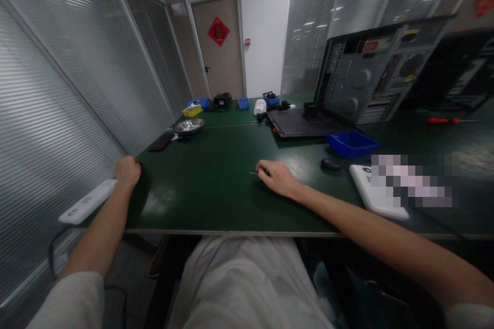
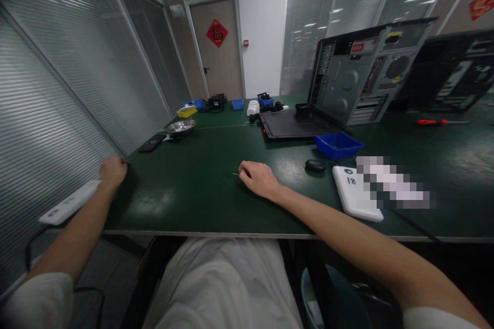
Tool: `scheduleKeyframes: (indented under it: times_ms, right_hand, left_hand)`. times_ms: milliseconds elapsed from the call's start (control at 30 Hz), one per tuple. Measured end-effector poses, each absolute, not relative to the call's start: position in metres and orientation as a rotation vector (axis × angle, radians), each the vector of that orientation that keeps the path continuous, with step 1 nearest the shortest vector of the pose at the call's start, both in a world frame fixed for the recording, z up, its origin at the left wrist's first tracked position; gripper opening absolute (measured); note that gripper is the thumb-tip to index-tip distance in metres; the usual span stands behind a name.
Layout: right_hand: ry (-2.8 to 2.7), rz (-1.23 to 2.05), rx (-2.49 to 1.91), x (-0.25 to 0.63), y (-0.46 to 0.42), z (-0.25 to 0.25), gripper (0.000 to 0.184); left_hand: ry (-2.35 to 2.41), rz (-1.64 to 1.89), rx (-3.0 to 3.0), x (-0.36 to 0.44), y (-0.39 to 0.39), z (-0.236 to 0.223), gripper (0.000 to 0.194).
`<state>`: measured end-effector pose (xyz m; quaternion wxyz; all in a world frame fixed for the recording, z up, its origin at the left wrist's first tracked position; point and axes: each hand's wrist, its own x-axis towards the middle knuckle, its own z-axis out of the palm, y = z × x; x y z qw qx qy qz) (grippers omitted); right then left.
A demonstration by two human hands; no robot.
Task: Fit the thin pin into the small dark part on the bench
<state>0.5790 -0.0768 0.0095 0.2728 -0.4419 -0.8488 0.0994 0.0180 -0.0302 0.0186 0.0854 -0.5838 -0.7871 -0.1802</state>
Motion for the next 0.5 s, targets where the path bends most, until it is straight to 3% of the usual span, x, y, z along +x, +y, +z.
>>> scheduleKeyframes:
  times_ms: [233,500]
  right_hand:
    - [-2.342,0.186,-1.14,0.582,-0.08,0.01,0.018]
    - [-2.389,0.13,-1.099,0.58,-0.085,0.012,0.018]
  left_hand:
    - [-2.252,-0.487,-1.756,0.053,-0.024,0.027,0.032]
    - [-1.485,-0.906,-2.919,0.254,-0.044,0.033,0.028]
